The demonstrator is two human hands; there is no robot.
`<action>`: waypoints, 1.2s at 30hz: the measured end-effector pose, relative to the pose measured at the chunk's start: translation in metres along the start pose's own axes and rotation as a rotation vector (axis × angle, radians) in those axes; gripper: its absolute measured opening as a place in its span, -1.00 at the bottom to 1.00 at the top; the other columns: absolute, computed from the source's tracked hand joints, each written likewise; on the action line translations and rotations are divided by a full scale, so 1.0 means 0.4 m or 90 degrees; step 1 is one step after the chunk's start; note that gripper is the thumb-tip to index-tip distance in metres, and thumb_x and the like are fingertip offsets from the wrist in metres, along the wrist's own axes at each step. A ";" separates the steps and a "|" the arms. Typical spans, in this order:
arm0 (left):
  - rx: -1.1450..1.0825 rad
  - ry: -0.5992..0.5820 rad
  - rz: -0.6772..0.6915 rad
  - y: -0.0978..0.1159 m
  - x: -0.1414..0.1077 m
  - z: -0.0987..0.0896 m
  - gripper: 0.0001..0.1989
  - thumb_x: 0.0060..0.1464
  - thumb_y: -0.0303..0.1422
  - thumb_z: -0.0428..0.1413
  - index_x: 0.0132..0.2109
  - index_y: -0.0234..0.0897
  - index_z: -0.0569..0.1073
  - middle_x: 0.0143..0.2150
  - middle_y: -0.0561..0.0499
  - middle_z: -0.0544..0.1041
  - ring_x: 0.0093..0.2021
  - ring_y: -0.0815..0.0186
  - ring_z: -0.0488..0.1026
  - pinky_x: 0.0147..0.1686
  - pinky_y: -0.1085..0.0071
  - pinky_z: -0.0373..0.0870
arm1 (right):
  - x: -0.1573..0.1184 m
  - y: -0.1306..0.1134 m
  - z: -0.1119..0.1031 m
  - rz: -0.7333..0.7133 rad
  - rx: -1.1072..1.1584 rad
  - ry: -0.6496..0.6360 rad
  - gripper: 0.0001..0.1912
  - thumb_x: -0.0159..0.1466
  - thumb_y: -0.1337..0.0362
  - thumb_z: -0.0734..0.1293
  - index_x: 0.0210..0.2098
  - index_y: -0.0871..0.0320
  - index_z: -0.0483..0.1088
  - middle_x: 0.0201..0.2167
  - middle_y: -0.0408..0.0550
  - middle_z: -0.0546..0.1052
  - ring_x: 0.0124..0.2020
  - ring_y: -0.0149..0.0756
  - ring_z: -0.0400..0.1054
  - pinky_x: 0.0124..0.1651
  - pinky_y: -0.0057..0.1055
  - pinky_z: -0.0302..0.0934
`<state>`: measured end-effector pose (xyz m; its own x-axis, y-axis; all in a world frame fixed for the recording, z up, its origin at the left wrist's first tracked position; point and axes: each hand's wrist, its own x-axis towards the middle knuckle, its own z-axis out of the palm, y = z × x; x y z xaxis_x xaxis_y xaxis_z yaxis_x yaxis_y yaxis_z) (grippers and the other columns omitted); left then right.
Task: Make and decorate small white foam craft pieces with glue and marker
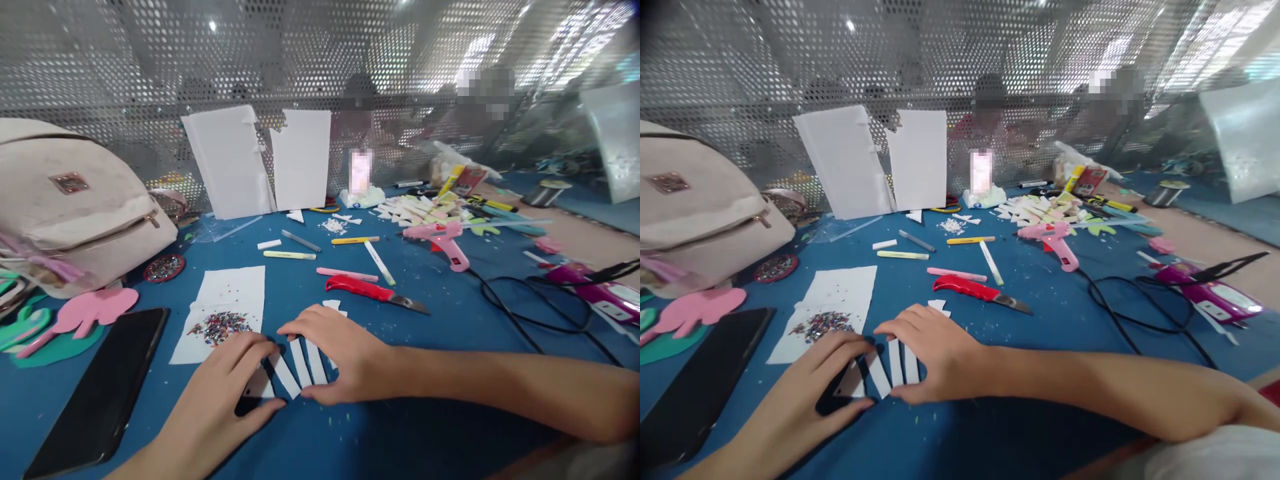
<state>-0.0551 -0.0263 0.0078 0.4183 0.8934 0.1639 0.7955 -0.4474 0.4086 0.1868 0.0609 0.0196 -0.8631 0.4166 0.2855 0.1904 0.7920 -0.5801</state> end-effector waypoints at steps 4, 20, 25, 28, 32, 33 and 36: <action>0.004 0.016 0.017 -0.011 -0.021 0.004 -0.59 0.25 -0.23 0.15 0.19 -0.04 0.24 0.13 -0.07 0.39 0.10 0.05 0.39 0.04 0.09 0.45 | -0.003 -0.002 -0.004 -0.009 0.008 0.012 -0.26 0.15 0.20 0.47 0.25 0.29 0.21 0.04 0.14 0.43 0.07 -0.08 0.25 0.14 -0.17 0.14; 0.149 0.115 0.076 0.023 0.015 0.003 -0.47 0.31 0.02 -0.03 0.24 -0.22 0.18 0.00 -0.17 0.54 -0.04 0.02 0.53 -0.15 0.18 0.52 | -0.006 0.007 0.006 0.010 -0.027 0.002 -0.22 0.17 0.00 0.45 0.24 0.25 0.19 0.05 0.19 0.44 0.11 0.03 0.26 0.18 -0.03 0.11; 0.091 0.094 0.057 0.026 0.015 0.007 -0.49 0.24 -0.17 0.10 0.25 -0.18 0.17 0.02 -0.12 0.53 -0.03 0.05 0.51 -0.10 0.17 0.46 | -0.002 -0.001 0.005 0.024 -0.027 -0.002 -0.24 0.17 0.03 0.46 0.23 0.24 0.20 0.05 0.19 0.44 0.09 0.02 0.26 0.18 -0.04 0.11; 0.079 0.080 0.048 0.031 0.017 0.004 -0.47 0.19 -0.26 0.12 0.25 -0.18 0.18 0.04 -0.10 0.52 0.00 0.07 0.49 -0.04 0.16 0.41 | -0.001 -0.003 0.003 0.028 -0.027 -0.009 -0.21 0.13 0.05 0.48 0.24 0.25 0.20 0.04 0.18 0.44 0.08 0.01 0.26 0.16 -0.06 0.12; 0.091 0.075 0.046 0.031 0.012 0.001 -0.47 0.16 -0.30 0.11 0.25 -0.18 0.19 0.05 -0.07 0.52 0.00 0.09 0.48 -0.03 0.16 0.37 | 0.002 -0.004 0.000 0.043 -0.025 -0.017 -0.17 0.09 0.05 0.50 0.24 0.24 0.21 0.04 0.16 0.44 0.08 0.01 0.26 0.15 -0.08 0.11; 0.098 0.078 0.049 0.029 0.009 0.000 -0.46 0.15 -0.29 0.12 0.25 -0.18 0.20 0.05 -0.06 0.53 0.00 0.08 0.48 -0.03 0.17 0.38 | 0.002 -0.004 0.000 0.046 -0.025 -0.016 -0.18 0.09 0.05 0.50 0.24 0.24 0.21 0.03 0.16 0.44 0.08 0.01 0.26 0.15 -0.08 0.11; 0.117 0.091 0.057 0.021 0.002 -0.001 -0.41 0.12 -0.22 0.17 0.25 -0.18 0.20 0.06 -0.07 0.53 0.01 0.06 0.49 -0.05 0.18 0.39 | -0.001 -0.002 -0.002 0.044 -0.026 -0.009 -0.18 0.11 0.02 0.50 0.24 0.23 0.21 0.04 0.16 0.44 0.09 0.01 0.26 0.17 -0.08 0.10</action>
<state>-0.0480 -0.0293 0.0116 0.4352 0.8406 0.3224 0.8300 -0.5133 0.2180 0.1873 0.0604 0.0208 -0.8540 0.4642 0.2351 0.2676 0.7792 -0.5668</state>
